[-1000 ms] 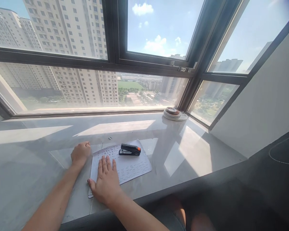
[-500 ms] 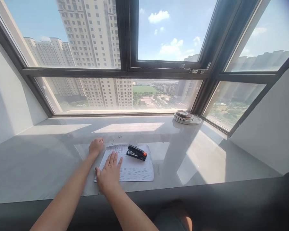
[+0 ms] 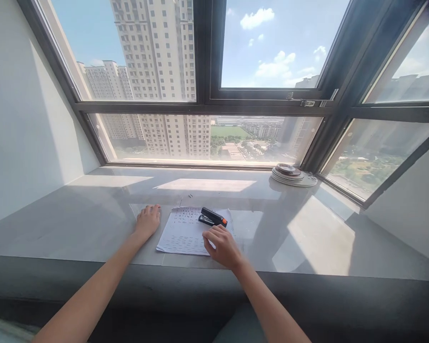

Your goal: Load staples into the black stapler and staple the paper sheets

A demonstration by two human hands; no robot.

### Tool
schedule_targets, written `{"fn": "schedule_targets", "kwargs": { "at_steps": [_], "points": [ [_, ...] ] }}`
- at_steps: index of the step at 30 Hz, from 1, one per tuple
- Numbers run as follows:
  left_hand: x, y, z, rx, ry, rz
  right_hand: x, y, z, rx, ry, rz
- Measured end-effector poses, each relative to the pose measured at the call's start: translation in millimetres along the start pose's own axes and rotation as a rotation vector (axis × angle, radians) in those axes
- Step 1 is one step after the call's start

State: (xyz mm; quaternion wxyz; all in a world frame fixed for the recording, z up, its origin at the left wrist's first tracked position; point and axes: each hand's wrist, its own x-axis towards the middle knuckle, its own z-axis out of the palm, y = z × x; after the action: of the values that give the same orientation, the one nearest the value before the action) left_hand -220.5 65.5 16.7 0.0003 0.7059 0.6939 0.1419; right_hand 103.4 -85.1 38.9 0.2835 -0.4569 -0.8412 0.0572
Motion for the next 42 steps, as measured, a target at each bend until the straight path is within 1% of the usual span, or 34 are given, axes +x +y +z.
{"fn": "schedule_targets", "kwargs": {
  "at_steps": [2, 4, 5, 7, 9, 11, 13, 17, 19, 22, 24, 25, 26, 27, 29, 31, 32, 34, 35, 38, 42],
  "points": [
    [-11, -11, 1.0, 0.059, -0.029, -0.076, -11, 32, -21, -0.131, 0.115, 0.151],
    [-15, -16, 2.4, 0.095, -0.070, -0.113, -17, 60, -35, -0.188, 0.172, 0.310],
    [-15, -16, 3.0, 0.099, -0.079, -0.118, -18, 72, -38, -0.215, 0.178, 0.400],
    [-13, -12, 3.7, 0.100, -0.069, -0.136, -19, 86, -37, -0.262, 0.139, 0.567],
    [-11, -8, 2.9, 0.094, -0.050, -0.145, -18, 90, -30, -0.309, 0.078, 0.650],
    [-10, -6, 0.7, 0.081, -0.041, -0.145, -16, 90, -22, -0.332, 0.042, 0.639],
    [-12, -4, -2.0, 0.069, -0.045, -0.149, -16, 89, -17, -0.314, 0.044, 0.610],
    [-21, -1, -3.0, 0.054, -0.073, -0.152, -19, 92, -19, -0.232, 0.078, 0.610],
    [-26, 1, -0.6, 0.045, -0.076, -0.152, -17, 93, -23, -0.049, 0.152, 0.602],
    [-33, 4, 1.9, 0.024, -0.043, -0.153, -6, 88, -24, 0.329, 0.350, 0.518],
    [-38, 6, -0.2, -0.043, -0.023, -0.115, 5, 81, -18, 0.441, 0.397, 0.427],
    [-41, 7, -2.3, -0.089, -0.015, -0.073, 11, 77, -14, 0.460, 0.383, 0.393],
    [-45, 8, -4.8, -0.138, -0.012, -0.002, 16, 74, -9, 0.463, 0.347, 0.372],
    [-50, 10, -7.3, -0.183, -0.015, 0.099, 20, 72, -4, 0.453, 0.299, 0.360],
    [-60, 15, -11.5, -0.219, -0.056, 0.335, 23, 71, 5, 0.411, 0.215, 0.356],
    [-70, 21, -14.4, -0.192, -0.162, 0.511, 21, 74, 8, 0.359, 0.173, 0.363],
    [-74, 24, -15.6, -0.171, -0.223, 0.557, 17, 77, 7, 0.342, 0.167, 0.367],
    [-80, 32, -18.0, -0.135, -0.322, 0.577, 7, 84, 1, 0.324, 0.163, 0.375],
    [-82, 36, -19.2, -0.125, -0.347, 0.576, 1, 88, -3, 0.315, 0.164, 0.375],
    [-88, 52, -21.0, -0.100, -0.362, 0.564, -20, 103, -18, 0.275, 0.183, 0.380],
    [-91, 75, -16.8, -0.086, -0.357, 0.495, -49, 124, -34, 0.231, 0.218, 0.398]
  ]
}}
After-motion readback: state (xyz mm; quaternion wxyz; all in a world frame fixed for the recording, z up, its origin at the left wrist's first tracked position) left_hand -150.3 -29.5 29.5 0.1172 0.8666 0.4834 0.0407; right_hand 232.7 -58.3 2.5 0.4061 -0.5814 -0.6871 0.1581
